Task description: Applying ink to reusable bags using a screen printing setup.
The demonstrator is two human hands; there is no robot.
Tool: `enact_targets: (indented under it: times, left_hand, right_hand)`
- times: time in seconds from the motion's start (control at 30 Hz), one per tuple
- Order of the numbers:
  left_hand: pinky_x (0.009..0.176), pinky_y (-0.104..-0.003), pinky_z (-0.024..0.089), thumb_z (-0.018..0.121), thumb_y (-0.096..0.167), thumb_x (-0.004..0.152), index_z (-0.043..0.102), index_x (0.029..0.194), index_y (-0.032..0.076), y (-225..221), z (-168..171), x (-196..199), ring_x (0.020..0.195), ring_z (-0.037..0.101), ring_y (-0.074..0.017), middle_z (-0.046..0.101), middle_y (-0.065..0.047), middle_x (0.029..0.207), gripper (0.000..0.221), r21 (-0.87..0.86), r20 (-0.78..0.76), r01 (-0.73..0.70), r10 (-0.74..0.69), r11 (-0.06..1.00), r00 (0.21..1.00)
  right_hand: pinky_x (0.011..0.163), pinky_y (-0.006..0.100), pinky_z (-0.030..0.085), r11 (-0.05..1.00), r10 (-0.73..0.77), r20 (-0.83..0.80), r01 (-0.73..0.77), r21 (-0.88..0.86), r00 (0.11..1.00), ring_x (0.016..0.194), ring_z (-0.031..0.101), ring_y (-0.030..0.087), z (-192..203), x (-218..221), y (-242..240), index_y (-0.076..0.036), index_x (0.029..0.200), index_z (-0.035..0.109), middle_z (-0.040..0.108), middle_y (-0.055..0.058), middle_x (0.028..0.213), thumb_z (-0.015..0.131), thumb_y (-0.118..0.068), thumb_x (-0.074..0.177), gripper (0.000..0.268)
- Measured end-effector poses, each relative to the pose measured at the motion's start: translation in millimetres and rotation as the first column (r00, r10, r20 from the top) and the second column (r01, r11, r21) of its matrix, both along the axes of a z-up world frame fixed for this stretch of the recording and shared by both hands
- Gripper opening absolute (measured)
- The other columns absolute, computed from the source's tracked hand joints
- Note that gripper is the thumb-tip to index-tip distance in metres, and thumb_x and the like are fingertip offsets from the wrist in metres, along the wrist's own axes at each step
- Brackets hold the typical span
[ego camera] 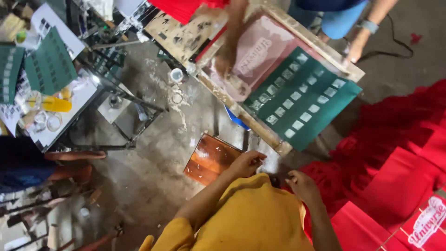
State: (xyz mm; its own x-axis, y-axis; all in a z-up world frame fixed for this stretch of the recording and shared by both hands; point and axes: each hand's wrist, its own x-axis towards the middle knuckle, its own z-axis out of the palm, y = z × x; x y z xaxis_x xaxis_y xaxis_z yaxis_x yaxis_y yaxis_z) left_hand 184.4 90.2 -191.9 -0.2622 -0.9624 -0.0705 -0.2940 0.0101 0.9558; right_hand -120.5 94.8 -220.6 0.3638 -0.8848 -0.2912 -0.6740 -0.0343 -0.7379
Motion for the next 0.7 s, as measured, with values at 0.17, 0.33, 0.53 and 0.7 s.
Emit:
enact_targets:
  times: [0.17,0.33,0.53,0.7]
  left_hand:
    - [0.078,-0.032,0.058,0.068,0.006,0.096,0.069,0.125,0.008,-8,0,21,0.091,0.071,-0.0198,0.072,-0.011,0.109,0.029,0.026,-0.023,-0.038,0.038,0.999,0.999]
    - [0.08,-0.032,0.06,0.068,0.006,0.095,0.069,0.125,0.009,-12,-1,28,0.096,0.071,-0.019,0.071,-0.01,0.115,0.03,0.051,-0.06,-0.092,0.095,0.994,0.994]
    - [0.079,-0.031,0.059,0.065,0.002,0.095,0.068,0.127,0.006,-39,4,24,0.096,0.071,-0.0177,0.071,-0.01,0.113,0.032,0.084,-0.114,-0.111,0.121,0.99,0.986]
    - [0.08,-0.03,0.06,0.065,0.0,0.094,0.067,0.127,0.005,-66,6,10,0.097,0.071,-0.0166,0.071,-0.009,0.113,0.033,0.064,-0.123,-0.191,0.198,0.979,0.972]
  right_hand:
    - [0.072,0.042,0.058,1.0,0.013,-0.111,-0.013,-0.003,0.994,0.082,0.072,0.032,17,9,-20,-0.006,0.115,0.07,0.074,0.016,0.091,0.078,-0.023,0.084,0.036]
    - [0.072,0.039,0.059,0.997,-0.074,-0.044,0.075,0.03,0.996,0.077,0.073,0.028,19,11,-33,-0.005,0.118,0.069,0.075,0.016,0.093,0.076,-0.025,0.084,0.039]
    - [0.074,0.038,0.059,0.989,-0.135,-0.089,0.14,0.047,0.987,0.08,0.074,0.026,25,-8,-84,-0.007,0.122,0.071,0.078,0.015,0.099,0.074,-0.024,0.088,0.038]
    - [0.075,0.039,0.058,0.99,-0.14,-0.049,0.141,0.014,0.989,0.081,0.073,0.026,28,-39,-147,-0.007,0.123,0.07,0.077,0.014,0.1,0.074,-0.022,0.089,0.037]
